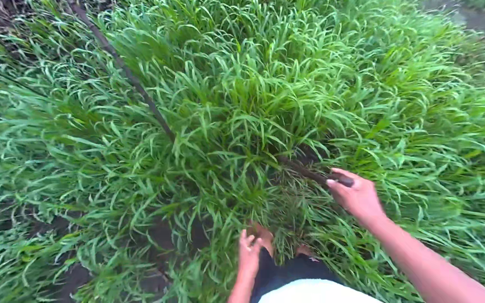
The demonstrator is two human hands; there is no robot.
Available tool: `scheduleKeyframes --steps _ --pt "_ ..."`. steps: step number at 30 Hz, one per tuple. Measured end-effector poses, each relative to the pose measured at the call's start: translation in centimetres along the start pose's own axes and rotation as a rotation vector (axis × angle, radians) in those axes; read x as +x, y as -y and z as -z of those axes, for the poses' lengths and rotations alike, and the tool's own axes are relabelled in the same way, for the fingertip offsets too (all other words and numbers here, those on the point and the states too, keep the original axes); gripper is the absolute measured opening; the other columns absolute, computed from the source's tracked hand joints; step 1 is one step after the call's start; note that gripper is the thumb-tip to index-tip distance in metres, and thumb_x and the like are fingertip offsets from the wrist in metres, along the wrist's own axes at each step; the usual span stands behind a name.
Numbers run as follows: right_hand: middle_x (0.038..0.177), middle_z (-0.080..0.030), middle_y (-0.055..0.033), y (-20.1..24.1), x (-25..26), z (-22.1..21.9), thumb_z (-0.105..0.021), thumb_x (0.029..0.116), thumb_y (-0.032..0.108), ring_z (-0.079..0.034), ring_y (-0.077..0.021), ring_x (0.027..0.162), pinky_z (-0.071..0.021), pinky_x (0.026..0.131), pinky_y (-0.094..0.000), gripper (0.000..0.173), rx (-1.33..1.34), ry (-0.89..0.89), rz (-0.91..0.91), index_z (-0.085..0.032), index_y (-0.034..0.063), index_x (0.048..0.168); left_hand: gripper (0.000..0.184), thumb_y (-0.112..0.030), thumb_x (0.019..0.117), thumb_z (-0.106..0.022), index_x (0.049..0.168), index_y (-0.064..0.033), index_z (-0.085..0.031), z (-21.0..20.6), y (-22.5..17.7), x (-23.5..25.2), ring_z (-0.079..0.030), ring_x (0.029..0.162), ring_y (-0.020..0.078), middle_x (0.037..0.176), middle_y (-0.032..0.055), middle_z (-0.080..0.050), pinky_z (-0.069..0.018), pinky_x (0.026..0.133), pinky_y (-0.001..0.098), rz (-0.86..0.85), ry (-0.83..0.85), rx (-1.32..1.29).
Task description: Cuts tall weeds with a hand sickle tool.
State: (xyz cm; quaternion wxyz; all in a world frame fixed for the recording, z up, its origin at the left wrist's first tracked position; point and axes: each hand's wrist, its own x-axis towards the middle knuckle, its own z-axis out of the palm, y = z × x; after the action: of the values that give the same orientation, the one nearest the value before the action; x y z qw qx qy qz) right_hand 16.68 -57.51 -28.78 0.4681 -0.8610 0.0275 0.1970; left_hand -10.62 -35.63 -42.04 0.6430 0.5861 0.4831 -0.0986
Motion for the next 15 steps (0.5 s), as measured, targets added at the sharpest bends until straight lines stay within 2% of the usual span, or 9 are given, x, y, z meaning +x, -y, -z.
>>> scheduleKeyframes --steps 1,2,4,5,7,9,12,13,15 --pt "0.109 -0.073 -0.0094 -0.3 -2.5 2.5 -0.073 0.094 0.025 -0.066 -0.0174 0.069 -0.0577 0.06 -0.0398 0.048 0.107 -0.055 -0.036 -0.063 0.0106 0.139 0.08 -0.03 0.0997 -0.066 0.162 -0.0079 -0.021 -2.9 0.8 -1.2 -0.066 0.118 0.0332 0.141 0.0212 -0.059 -0.058 0.094 0.0531 0.022 0.083 0.007" --pt "0.096 -0.072 -0.0086 -0.8 -5.1 4.7 -0.072 0.0943 0.021 -0.056 -0.0153 0.055 -0.0509 0.048 -0.0361 0.046 0.207 -0.097 -0.069 -0.064 0.0098 0.138 0.076 -0.03 0.1021 -0.062 0.162 -0.007 -0.021 -5.6 1.3 -2.4 -0.067 0.116 0.0329 0.14 0.0213 -0.06 -0.058 0.094 0.0527 0.044 0.161 0.003" --pt "0.068 -0.059 -0.0034 -2.1 -10.1 8.6 -0.068 0.0958 0.016 -0.042 -0.0108 0.041 -0.0413 0.037 -0.03 0.044 0.382 -0.142 -0.142 -0.063 0.009 0.138 0.068 -0.037 0.1077 -0.051 0.162 -0.0082 -0.022 -10.9 1.5 -4.9 -0.069 0.11 0.0322 0.138 0.021 -0.061 -0.0585 0.09 0.0504 0.124 0.312 -0.022" --pt "0.059 -0.051 -0.0003 -3.1 -12.2 10.2 -0.066 0.0961 0.014 -0.038 -0.0092 0.038 -0.0397 0.035 -0.0285 0.042 0.452 -0.157 -0.17 -0.063 0.0084 0.138 0.065 -0.042 0.1099 -0.043 0.162 -0.0099 -0.023 -13.4 1.3 -6.3 -0.071 0.105 0.0308 0.135 0.0197 -0.063 -0.0588 0.087 0.048 0.171 0.383 -0.042" --pt "0.051 -0.04 0.0038 -5.5 -15.4 12.8 -0.062 0.0974 0.013 -0.037 -0.008 0.035 -0.0404 0.033 -0.0283 0.039 0.552 -0.165 -0.226 -0.063 0.0091 0.136 0.065 -0.054 0.1105 -0.029 0.162 -0.0142 -0.024 -17.6 0.6 -8.5 -0.073 0.099 0.0293 0.131 0.0171 -0.068 -0.0599 0.082 0.045 0.259 0.519 -0.099" --pt "0.049 -0.037 0.0054 -8.6 -17.4 14.4 -0.06 0.0992 0.014 -0.038 -0.0076 0.035 -0.0417 0.033 -0.0284 0.034 0.625 -0.154 -0.279 -0.063 0.0103 0.133 0.075 -0.065 0.1071 -0.02 0.162 -0.0143 -0.018 -21.3 0.4 -10.0 -0.075 0.097 0.0315 0.128 0.0181 -0.069 -0.0616 0.081 0.0465 0.326 0.615 -0.177" --pt "0.051 -0.037 0.0049 -14.1 -18.3 13.9 -0.06 0.1005 0.016 -0.038 -0.0078 0.036 -0.042 0.034 -0.0287 0.031 0.734 -0.143 -0.396 -0.062 0.0092 0.131 0.084 -0.071 0.1039 -0.013 0.161 -0.0096 -0.014 -25.8 0.6 -11.4 -0.074 0.1 0.0344 0.126 0.0214 -0.07 -0.0614 0.083 0.0503 0.421 0.643 -0.276" --pt "0.05 -0.037 0.0046 -16.1 -18.1 12.9 -0.061 0.1005 0.016 -0.038 -0.0077 0.036 -0.0409 0.034 -0.0284 0.029 0.775 -0.153 -0.441 -0.063 0.0083 0.129 0.084 -0.071 0.1039 -0.013 0.159 -0.008 -0.018 -27.2 1.1 -11.6 -0.074 0.098 0.0339 0.124 0.0215 -0.07 -0.0612 0.082 0.0503 0.452 0.615 -0.283" --pt "0.05 -0.037 0.0035 -20.1 -17.3 10.0 -0.063 0.0999 0.015 -0.037 -0.0085 0.036 -0.0384 0.034 -0.0287 0.023 0.851 -0.177 -0.533 -0.064 0.007 0.122 0.08 -0.069 0.1052 -0.02 0.151 -0.0043 -0.034 -29.7 2.9 -11.4 -0.071 0.09 0.0321 0.113 0.0213 -0.069 -0.0592 0.077 0.0494 0.511 0.527 -0.279"
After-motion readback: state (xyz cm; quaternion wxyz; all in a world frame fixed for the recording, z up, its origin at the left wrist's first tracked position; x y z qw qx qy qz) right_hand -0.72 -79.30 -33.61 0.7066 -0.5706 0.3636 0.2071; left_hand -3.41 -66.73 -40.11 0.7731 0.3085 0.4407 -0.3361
